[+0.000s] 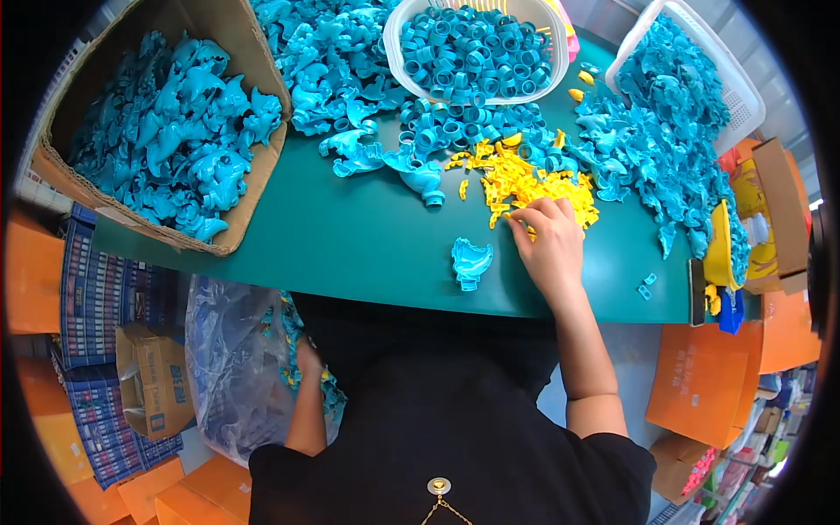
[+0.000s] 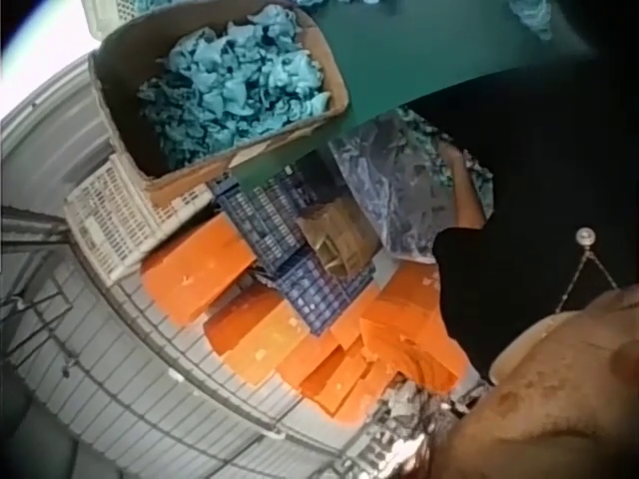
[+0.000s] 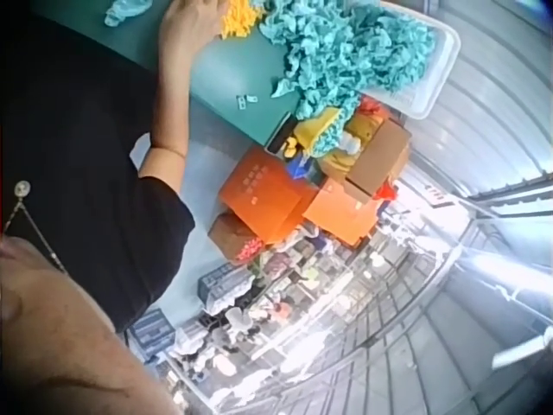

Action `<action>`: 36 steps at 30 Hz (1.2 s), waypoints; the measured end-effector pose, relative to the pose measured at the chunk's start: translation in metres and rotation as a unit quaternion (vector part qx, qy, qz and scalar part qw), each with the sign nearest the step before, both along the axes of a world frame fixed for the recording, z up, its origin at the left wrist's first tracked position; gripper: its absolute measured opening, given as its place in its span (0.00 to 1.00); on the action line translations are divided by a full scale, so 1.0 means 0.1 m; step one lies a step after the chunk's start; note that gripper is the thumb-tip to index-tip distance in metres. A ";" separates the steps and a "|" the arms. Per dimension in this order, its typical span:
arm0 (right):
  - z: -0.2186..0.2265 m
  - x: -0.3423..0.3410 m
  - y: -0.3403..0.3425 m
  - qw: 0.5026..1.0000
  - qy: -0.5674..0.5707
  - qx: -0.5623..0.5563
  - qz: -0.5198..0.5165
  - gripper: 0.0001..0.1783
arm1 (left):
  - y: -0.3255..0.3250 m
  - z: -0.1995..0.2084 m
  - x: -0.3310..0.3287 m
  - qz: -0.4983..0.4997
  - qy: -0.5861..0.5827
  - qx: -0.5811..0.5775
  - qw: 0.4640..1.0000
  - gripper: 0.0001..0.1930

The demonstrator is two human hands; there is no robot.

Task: Assembling small plastic toy figurines from component parts.

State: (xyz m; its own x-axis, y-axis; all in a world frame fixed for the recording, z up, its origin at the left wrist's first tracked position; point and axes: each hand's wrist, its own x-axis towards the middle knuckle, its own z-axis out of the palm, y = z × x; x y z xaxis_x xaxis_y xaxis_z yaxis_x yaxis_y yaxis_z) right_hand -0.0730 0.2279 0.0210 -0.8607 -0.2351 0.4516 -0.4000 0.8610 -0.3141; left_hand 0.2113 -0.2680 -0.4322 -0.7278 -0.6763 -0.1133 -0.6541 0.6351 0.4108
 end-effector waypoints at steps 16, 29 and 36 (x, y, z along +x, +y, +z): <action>-0.05 0.23 -0.06 0.992 -0.024 -0.046 0.115 0.04 | 2.13 4.28 -1.75 -0.401 0.414 0.004 0.817 0.25; -0.16 0.29 -0.09 0.987 -0.030 -0.093 0.127 0.06 | 2.73 4.32 -2.33 -0.490 0.265 0.075 0.827 0.38; -0.01 0.32 -0.09 0.991 -0.024 -0.022 0.132 0.09 | 2.74 4.30 -2.36 -0.497 0.286 0.055 0.818 0.39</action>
